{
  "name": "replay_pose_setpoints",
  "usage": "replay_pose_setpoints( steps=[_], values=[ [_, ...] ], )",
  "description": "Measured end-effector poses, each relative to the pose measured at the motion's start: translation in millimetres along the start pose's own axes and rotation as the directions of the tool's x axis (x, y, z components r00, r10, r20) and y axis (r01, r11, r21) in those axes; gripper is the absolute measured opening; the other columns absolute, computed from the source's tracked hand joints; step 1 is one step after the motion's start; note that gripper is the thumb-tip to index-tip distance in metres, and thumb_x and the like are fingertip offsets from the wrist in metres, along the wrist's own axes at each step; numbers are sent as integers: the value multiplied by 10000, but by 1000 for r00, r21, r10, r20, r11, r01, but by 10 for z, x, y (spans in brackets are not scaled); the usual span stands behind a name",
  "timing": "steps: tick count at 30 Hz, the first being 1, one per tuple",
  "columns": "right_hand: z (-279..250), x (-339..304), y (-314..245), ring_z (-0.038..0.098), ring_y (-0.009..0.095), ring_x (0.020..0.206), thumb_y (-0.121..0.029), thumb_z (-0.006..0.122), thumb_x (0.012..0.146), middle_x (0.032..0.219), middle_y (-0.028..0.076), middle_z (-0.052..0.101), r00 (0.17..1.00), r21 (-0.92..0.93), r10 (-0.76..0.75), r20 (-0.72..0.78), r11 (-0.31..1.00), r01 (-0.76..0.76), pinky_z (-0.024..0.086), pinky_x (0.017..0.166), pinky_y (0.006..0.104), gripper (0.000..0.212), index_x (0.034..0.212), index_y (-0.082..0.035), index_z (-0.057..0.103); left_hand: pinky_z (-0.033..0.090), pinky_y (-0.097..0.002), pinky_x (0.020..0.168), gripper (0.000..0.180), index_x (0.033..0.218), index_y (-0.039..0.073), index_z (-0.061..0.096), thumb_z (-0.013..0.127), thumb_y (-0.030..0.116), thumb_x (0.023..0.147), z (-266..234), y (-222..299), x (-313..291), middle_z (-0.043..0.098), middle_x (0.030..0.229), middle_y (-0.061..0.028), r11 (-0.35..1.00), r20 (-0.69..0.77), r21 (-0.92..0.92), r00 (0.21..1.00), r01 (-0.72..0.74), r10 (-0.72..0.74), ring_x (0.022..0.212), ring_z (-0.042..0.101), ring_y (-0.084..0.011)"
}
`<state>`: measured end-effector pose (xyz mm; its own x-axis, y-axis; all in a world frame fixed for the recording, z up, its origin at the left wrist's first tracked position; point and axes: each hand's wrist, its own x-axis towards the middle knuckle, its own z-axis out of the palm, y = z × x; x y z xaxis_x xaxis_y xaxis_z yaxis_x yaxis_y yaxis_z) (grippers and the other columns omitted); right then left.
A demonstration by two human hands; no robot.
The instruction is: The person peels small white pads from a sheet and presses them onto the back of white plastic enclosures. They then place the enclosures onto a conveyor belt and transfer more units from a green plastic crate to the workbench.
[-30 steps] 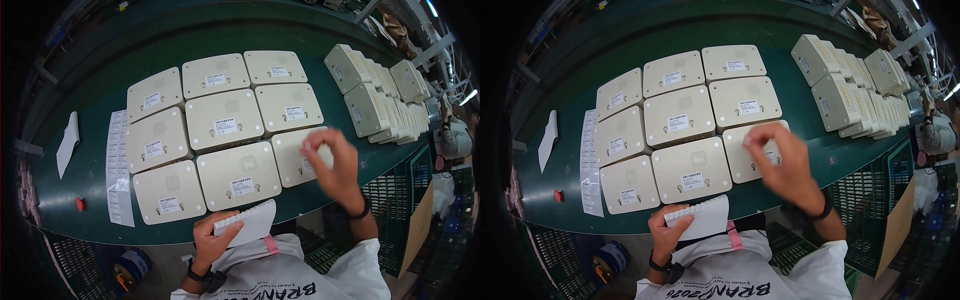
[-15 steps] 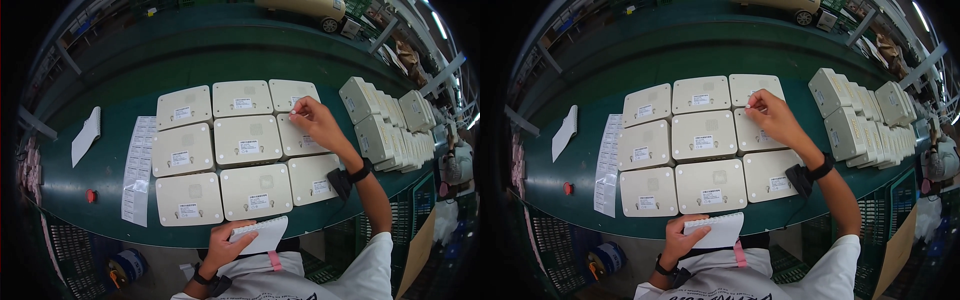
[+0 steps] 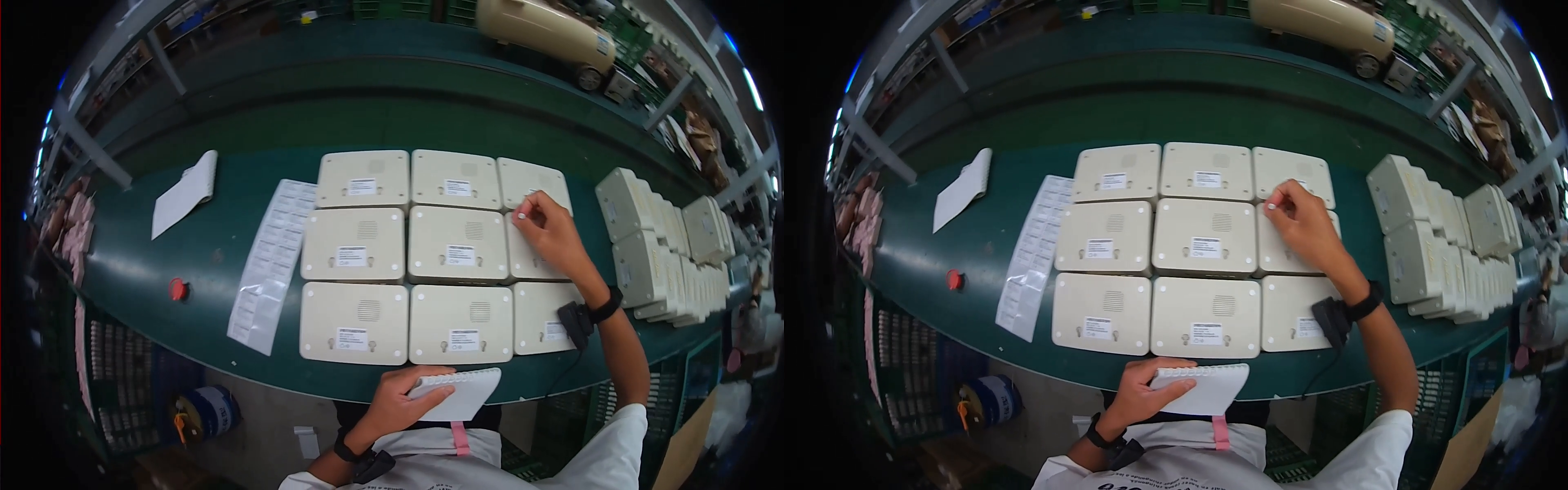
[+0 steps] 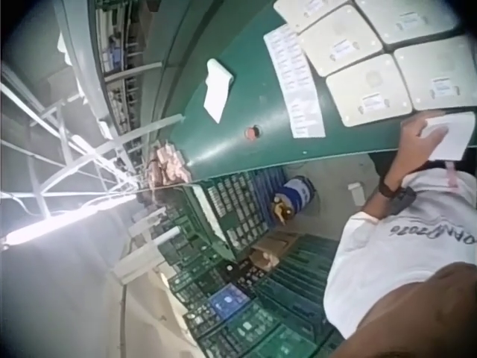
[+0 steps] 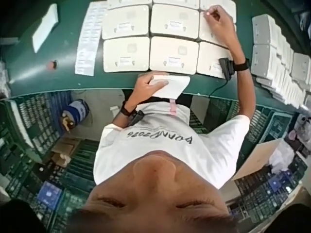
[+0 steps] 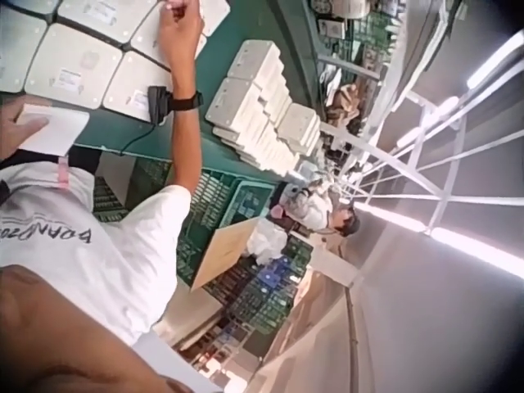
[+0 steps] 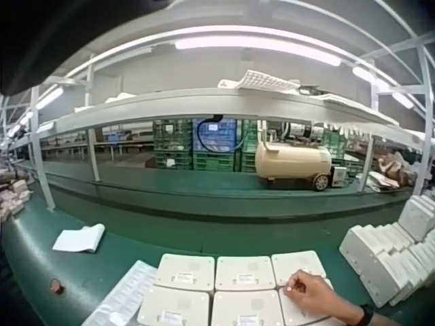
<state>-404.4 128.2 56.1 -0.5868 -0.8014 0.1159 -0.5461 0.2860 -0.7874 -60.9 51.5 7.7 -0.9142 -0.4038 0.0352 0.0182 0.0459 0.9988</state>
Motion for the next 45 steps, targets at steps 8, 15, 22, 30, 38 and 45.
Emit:
replay_pose_setpoints(
  steps=[8,15,22,30,38,45],
  values=[
    [-66,-153,38,460,101,687,-28,631,897,731,35,489,978,-236,-192,-83,957,168,401,624,258,127,860,-10,512,510,-302,895,302,1170,14,671,713,178,920,24,-146,-14,716,1113,-124,998,120,-55,992,31,-24,1018,685,-203],
    [102,-152,-174,502,207,628,34,594,899,740,122,550,964,-323,-260,-63,919,227,436,591,317,93,862,9,513,489,-342,898,327,1200,11,631,665,181,922,18,-48,-105,696,1074,-155,993,71,-115,997,-24,32,993,669,-256],
    [80,-215,-241,630,366,735,98,568,863,816,196,631,923,-659,-378,74,676,330,500,632,408,144,982,18,569,481,-337,917,333,1195,-4,626,660,172,915,4,-37,-61,692,1082,-161,988,107,-150,994,30,-14,999,663,-256],
    [203,-413,-392,631,426,973,163,501,791,1024,292,634,798,-778,-518,308,345,524,525,866,450,380,1163,86,532,480,-330,920,328,1180,-9,631,662,175,910,-23,-35,-49,694,1089,-164,990,92,-144,996,-8,21,993,664,-257],
    [21,-465,-319,620,451,1001,151,472,766,1091,290,620,954,-580,-263,145,758,297,513,906,456,440,1191,51,524,480,-325,919,328,1178,-12,629,665,170,908,12,-72,-95,700,1072,-164,989,79,-143,996,-33,44,990,666,-245],
    [-106,-532,-403,607,427,939,105,504,780,1037,248,612,923,-569,-339,183,729,381,516,811,459,383,1157,56,548,492,-310,932,327,1203,25,656,686,215,938,38,-111,-80,713,1110,-130,1000,115,-28,993,-14,17,1032,674,-210]
  ],
)
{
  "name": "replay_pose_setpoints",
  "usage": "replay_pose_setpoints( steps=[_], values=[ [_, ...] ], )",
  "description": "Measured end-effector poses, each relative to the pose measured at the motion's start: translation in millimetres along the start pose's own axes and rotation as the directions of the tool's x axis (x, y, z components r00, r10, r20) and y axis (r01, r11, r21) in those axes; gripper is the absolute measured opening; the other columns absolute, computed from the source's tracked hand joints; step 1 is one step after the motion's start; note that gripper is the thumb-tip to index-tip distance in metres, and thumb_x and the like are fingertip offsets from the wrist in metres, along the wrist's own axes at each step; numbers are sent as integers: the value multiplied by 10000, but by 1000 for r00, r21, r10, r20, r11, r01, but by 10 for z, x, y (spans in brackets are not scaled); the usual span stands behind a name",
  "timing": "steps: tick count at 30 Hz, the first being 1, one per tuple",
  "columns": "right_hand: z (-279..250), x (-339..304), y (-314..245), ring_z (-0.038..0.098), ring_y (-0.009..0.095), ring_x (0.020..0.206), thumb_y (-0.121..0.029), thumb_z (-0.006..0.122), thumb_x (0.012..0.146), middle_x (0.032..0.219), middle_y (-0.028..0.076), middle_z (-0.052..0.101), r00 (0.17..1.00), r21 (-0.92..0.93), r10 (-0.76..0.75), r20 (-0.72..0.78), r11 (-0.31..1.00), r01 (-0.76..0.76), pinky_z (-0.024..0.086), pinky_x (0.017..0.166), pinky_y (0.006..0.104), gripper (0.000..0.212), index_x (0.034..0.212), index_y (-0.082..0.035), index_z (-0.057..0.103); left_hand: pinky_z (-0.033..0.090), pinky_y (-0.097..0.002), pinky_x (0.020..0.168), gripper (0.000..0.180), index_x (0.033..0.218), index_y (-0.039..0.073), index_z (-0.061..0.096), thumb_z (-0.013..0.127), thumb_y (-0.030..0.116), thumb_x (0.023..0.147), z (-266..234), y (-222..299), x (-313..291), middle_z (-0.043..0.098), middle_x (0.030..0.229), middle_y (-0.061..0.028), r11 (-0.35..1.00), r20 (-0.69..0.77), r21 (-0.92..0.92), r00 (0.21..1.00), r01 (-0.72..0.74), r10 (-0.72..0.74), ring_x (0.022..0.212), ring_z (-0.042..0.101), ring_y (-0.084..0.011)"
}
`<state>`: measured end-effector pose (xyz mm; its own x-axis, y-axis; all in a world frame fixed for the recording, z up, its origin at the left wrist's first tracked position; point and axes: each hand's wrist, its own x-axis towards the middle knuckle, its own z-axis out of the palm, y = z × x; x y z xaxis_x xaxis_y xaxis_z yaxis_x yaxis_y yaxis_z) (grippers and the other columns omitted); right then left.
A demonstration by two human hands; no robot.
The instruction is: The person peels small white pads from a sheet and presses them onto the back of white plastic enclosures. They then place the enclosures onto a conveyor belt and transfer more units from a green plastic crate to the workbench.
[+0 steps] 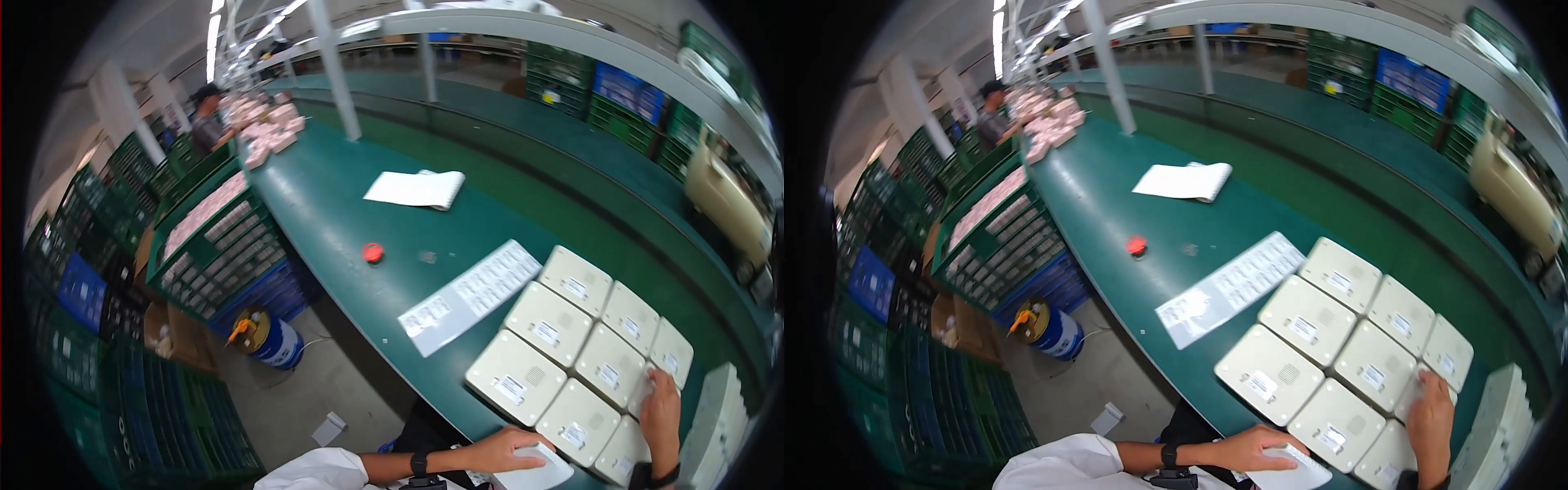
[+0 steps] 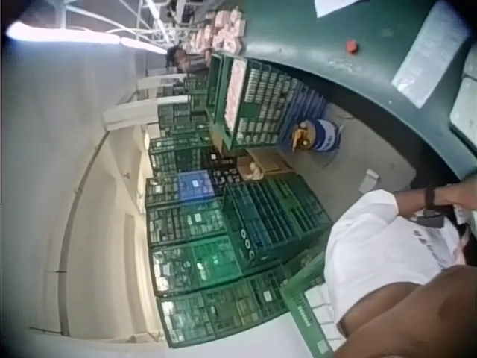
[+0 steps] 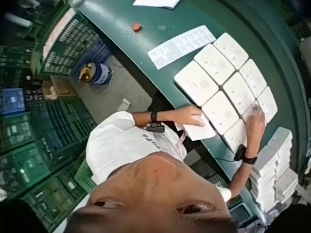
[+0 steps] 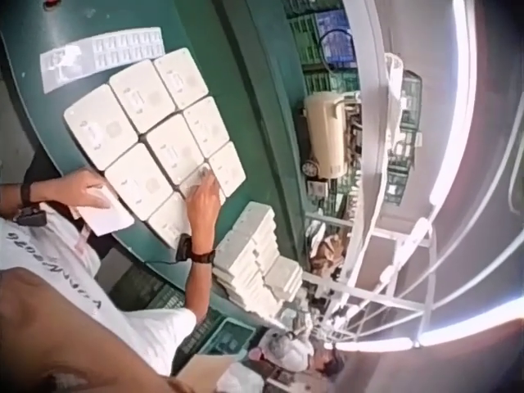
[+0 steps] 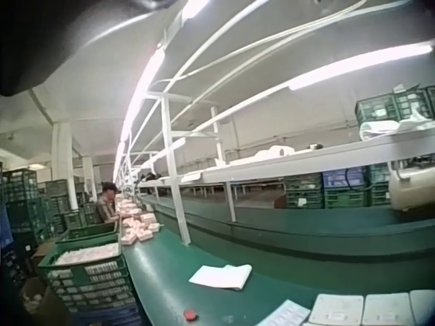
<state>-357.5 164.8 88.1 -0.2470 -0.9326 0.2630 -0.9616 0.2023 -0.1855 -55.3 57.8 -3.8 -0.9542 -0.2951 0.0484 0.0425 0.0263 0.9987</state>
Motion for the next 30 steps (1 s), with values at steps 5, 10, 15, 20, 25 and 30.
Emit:
replay_pose_setpoints(
  steps=[5,10,15,20,25,30],
  values=[
    [-195,81,47,619,413,962,-62,596,892,1066,195,654,967,321,208,146,915,-245,512,813,423,277,1164,-31,556,528,-281,869,303,1160,17,694,757,133,887,1,65,21,730,1097,-86,985,-69,-30,982,172,-174,978,674,-131],
    [-395,-132,586,652,171,835,-134,571,994,1005,87,686,930,503,369,-2,804,-318,534,716,285,157,1087,-9,586,543,-265,762,274,1065,-12,720,804,46,811,-23,156,16,746,948,-96,992,-184,37,976,123,-114,850,683,-114],
    [-307,-505,964,632,163,842,-134,542,1010,1007,84,674,856,406,514,54,772,-489,526,730,283,164,1087,4,584,537,-258,748,266,1035,-36,717,801,9,787,58,141,46,744,930,-105,990,-210,46,970,137,-124,827,680,-119],
    [-88,-487,1002,614,231,842,-138,506,1023,970,127,648,898,396,440,-9,826,-401,495,747,325,170,1064,9,579,533,-255,748,256,1023,-43,714,793,0,783,79,162,18,742,929,-108,988,-218,66,968,143,-126,823,679,-123],
    [-35,-385,989,594,288,824,-153,490,1030,951,175,626,884,332,468,11,832,-445,470,743,355,189,1040,17,571,544,-267,751,270,1027,-43,715,812,7,779,64,152,13,745,929,-130,987,-222,77,967,144,-124,828,691,-137],
    [22,-400,1019,601,303,817,-161,500,1024,950,186,632,900,310,435,-34,861,-404,472,735,365,199,1039,23,574,547,-271,755,274,1027,-42,716,813,6,776,56,172,43,745,932,-135,989,-216,79,971,125,-105,830,697,-145]
  ],
)
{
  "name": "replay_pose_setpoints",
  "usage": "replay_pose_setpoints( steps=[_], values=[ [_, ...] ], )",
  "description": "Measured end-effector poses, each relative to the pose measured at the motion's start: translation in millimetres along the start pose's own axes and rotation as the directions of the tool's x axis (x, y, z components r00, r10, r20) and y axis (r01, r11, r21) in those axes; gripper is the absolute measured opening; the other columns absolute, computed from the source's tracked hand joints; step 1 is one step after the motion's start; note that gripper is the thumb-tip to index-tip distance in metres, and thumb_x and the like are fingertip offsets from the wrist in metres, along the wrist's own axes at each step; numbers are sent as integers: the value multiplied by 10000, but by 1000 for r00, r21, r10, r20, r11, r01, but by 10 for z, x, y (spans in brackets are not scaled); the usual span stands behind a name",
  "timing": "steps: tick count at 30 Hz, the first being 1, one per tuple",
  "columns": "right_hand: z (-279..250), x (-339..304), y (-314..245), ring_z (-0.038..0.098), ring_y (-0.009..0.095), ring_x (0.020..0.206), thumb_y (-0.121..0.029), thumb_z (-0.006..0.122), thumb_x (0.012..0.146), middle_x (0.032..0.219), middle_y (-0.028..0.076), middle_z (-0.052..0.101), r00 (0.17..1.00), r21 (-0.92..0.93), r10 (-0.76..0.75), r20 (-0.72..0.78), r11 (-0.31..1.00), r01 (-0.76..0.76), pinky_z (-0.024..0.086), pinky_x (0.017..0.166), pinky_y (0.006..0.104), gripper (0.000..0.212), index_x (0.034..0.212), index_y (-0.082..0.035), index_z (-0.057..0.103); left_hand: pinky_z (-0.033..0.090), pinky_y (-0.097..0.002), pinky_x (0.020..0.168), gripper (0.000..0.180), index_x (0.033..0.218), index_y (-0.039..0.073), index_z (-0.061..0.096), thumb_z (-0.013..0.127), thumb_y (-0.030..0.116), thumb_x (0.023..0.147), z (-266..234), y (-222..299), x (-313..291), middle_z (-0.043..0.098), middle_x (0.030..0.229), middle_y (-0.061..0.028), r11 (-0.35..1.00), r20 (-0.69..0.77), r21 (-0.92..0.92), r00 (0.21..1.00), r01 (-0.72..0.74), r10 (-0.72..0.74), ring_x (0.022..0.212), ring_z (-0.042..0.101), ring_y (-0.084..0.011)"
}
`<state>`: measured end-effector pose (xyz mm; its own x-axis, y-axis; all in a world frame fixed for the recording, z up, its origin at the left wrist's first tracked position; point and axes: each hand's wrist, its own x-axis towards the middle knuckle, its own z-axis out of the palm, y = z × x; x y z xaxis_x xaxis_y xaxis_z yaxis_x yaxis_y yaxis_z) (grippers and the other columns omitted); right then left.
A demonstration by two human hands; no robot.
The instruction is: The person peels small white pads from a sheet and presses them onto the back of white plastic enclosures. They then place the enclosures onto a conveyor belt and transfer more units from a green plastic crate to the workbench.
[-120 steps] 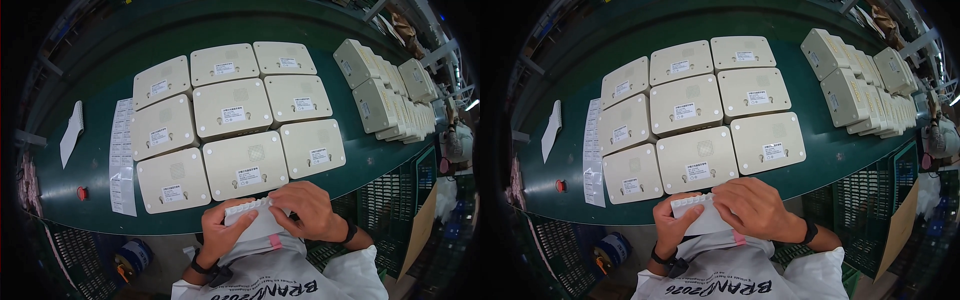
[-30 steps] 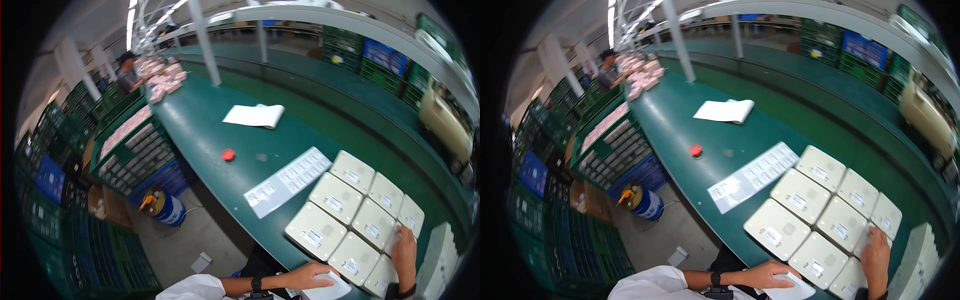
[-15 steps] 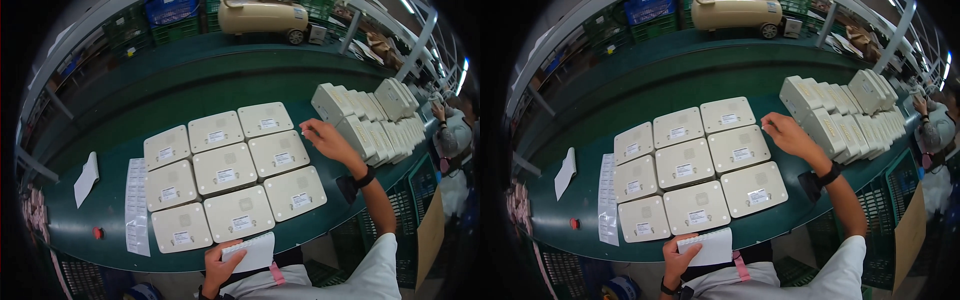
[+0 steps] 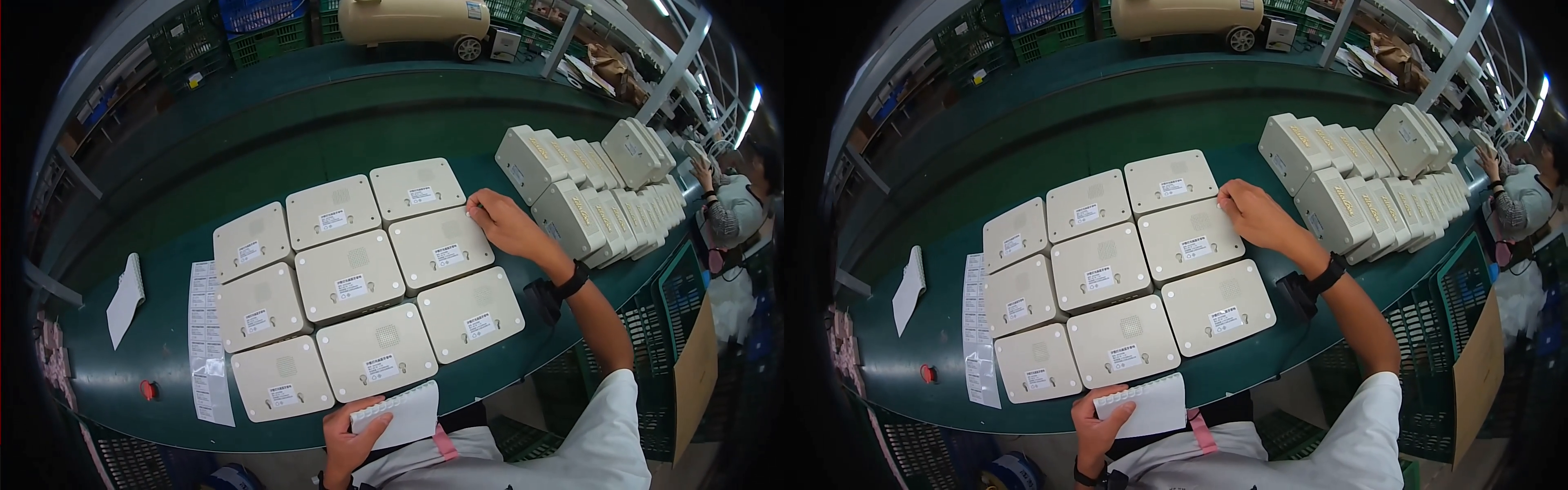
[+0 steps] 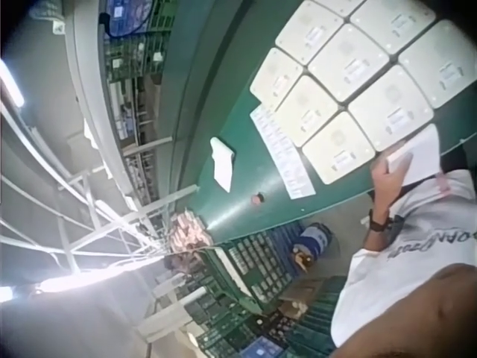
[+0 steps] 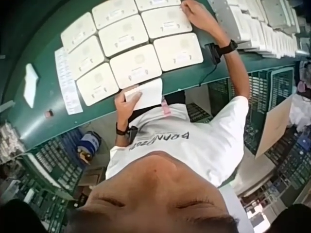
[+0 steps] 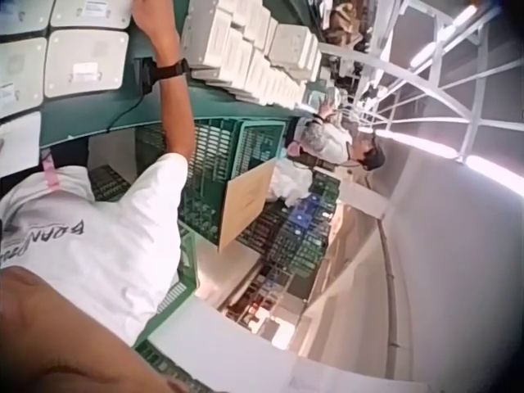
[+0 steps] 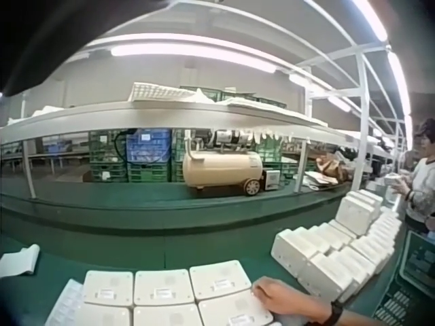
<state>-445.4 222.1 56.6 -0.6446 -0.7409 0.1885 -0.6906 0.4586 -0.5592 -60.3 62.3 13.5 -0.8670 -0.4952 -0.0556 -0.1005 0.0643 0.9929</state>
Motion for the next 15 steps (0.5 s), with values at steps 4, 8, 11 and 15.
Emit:
replay_pose_setpoints(
  steps=[4,8,11,15],
  values=[
    [-10,11,-64,612,303,791,-168,517,1015,941,183,645,999,-77,35,-5,996,-35,480,714,370,203,1047,22,582,551,-276,760,277,1030,-40,716,814,7,775,-14,-35,11,746,941,-141,1000,17,12,1000,-17,17,835,704,-155],
    [-9,-1,-137,627,291,777,-179,550,999,914,194,654,998,-128,57,-24,990,-60,492,681,365,212,1023,29,581,537,-265,752,263,1020,-37,715,796,6,774,0,-33,12,743,923,-121,1000,15,4,1000,-25,25,820,690,-138],
    [17,20,-174,636,252,781,-190,579,983,887,170,658,989,-107,145,-11,984,-146,501,664,352,214,988,24,574,529,-258,746,255,1016,-36,714,787,6,775,2,-26,12,742,911,-109,1000,6,-3,1000,-19,19,810,682,-129],
    [3,66,-93,641,194,803,-203,621,958,862,126,659,969,23,246,-13,969,-245,509,650,326,217,946,6,565,529,-259,743,255,1017,-35,714,787,6,776,-6,-13,10,742,910,-107,1000,13,-3,1000,-22,22,808,683,-131]
  ],
)
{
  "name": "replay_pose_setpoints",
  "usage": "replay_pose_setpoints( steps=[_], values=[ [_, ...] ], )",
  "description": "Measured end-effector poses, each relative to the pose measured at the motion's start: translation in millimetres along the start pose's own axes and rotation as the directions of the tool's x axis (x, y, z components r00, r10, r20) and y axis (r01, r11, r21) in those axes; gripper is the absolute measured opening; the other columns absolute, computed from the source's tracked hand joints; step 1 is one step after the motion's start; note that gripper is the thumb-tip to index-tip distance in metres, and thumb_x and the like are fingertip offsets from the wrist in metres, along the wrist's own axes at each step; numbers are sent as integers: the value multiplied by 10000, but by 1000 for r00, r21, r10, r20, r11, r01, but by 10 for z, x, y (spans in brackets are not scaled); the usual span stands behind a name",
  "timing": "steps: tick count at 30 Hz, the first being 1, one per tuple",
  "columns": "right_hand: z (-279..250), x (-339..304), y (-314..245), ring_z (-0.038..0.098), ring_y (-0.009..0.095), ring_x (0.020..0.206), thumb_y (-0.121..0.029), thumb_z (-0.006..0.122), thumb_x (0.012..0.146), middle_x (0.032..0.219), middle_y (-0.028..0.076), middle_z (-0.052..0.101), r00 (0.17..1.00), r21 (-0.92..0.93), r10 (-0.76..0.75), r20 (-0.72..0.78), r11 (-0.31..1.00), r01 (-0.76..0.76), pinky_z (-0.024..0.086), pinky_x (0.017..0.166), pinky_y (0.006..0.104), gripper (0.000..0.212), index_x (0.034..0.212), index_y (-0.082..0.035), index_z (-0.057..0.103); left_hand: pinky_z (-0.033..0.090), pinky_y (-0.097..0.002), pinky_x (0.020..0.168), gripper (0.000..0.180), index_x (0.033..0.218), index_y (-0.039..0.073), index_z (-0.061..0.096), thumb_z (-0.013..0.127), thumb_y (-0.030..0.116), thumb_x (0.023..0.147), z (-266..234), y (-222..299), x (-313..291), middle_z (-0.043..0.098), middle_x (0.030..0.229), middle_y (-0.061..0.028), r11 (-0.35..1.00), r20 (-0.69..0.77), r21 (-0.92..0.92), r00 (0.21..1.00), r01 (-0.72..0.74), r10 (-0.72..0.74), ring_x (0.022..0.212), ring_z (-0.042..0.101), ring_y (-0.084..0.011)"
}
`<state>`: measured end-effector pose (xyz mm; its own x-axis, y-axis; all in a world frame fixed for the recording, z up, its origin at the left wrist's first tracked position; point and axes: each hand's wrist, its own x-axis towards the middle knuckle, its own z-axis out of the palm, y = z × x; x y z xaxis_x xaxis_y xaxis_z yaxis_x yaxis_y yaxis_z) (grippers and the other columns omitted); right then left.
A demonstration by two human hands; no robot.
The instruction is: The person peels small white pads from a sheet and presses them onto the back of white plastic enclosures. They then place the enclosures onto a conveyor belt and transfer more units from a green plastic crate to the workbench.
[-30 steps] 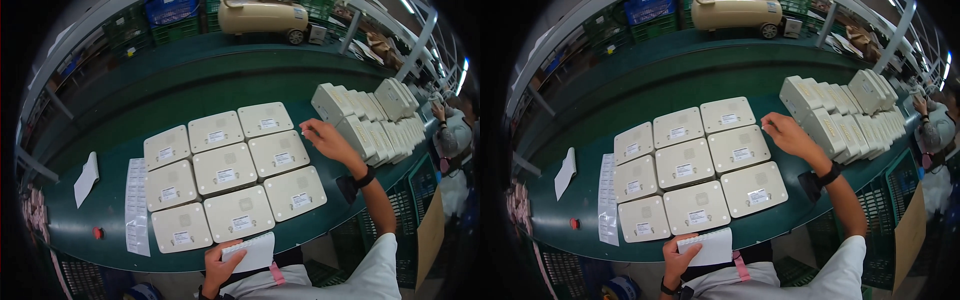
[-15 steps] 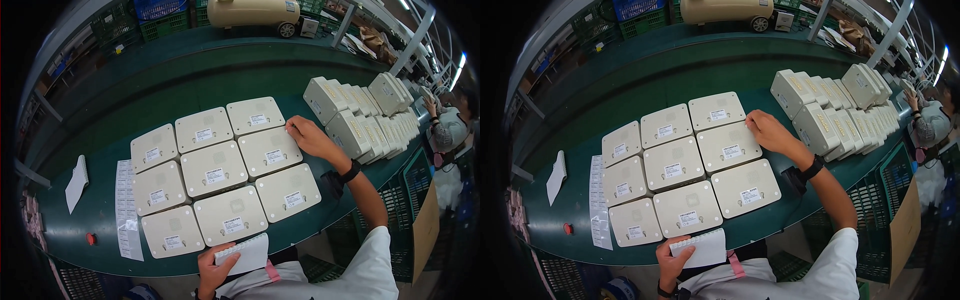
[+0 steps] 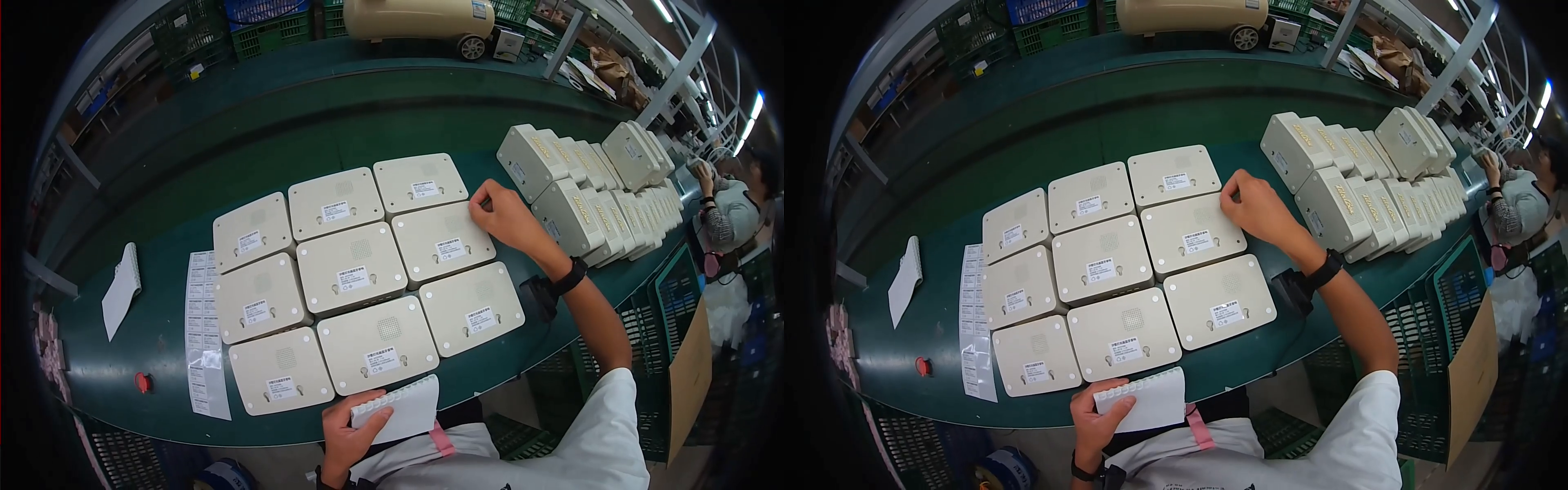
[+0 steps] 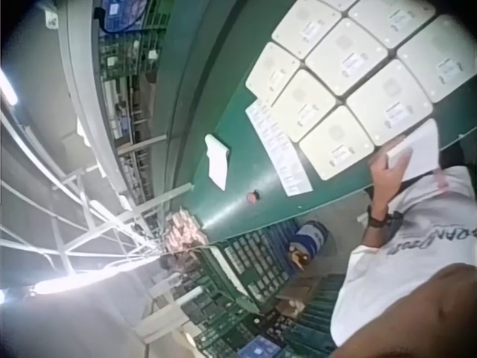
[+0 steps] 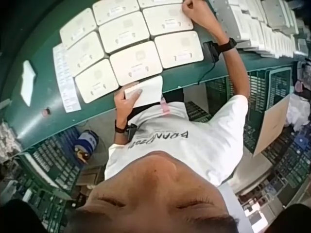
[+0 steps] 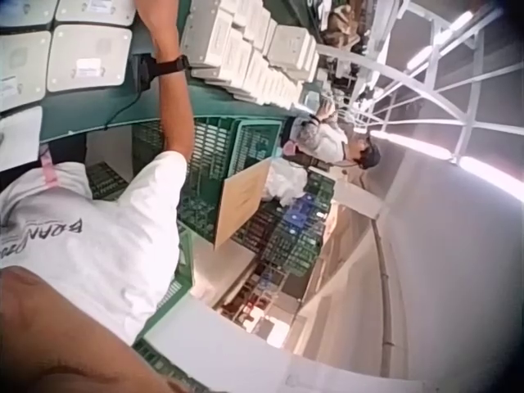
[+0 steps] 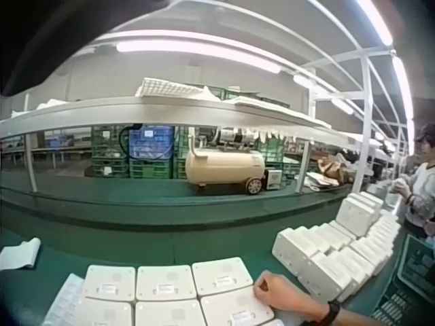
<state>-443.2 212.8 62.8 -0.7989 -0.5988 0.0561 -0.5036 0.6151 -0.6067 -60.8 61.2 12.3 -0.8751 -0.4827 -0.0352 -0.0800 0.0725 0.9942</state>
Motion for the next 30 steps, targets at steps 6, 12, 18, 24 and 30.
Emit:
replay_pose_setpoints(
  steps=[6,12,18,24,30],
  values=[
    [-74,85,25,625,133,822,-212,659,936,859,64,652,950,328,249,190,896,-300,500,640,277,212,930,-26,559,528,-260,755,252,1015,-34,714,789,8,777,-5,16,-18,740,929,-111,1000,3,-2,1000,-3,3,829,682,-135],
    [-92,-103,97,633,140,804,-203,647,948,911,66,668,999,247,32,-24,969,-25,501,682,272,200,986,-11,602,544,-271,752,252,1038,-37,710,791,11,804,-61,-3,-83,746,962,-143,993,-17,-118,1000,-10,8,835,703,-155],
    [62,-1393,-1149,661,216,882,-84,704,883,988,105,692,886,313,-433,166,875,369,526,777,310,119,980,-20,683,529,-267,761,201,981,-33,714,768,-19,788,-50,205,-84,739,953,-128,975,-18,-221,1000,-1,-3,850,682,-143],
    [445,-1825,-1255,687,273,914,-7,765,797,1025,126,711,793,286,-597,121,786,548,557,771,343,186,967,8,693,540,-282,766,210,992,-35,714,764,-29,788,-11,220,-57,742,976,-151,973,11,-226,999,-37,41,859,697,-169],
    [547,-1848,-1135,692,271,863,18,792,749,1006,138,716,782,318,-622,30,748,583,562,728,352,224,945,23,684,547,-287,761,225,1004,-34,717,763,-38,784,12,156,-83,743,987,-156,980,-12,-188,998,-60,59,862,704,-178]
  ],
)
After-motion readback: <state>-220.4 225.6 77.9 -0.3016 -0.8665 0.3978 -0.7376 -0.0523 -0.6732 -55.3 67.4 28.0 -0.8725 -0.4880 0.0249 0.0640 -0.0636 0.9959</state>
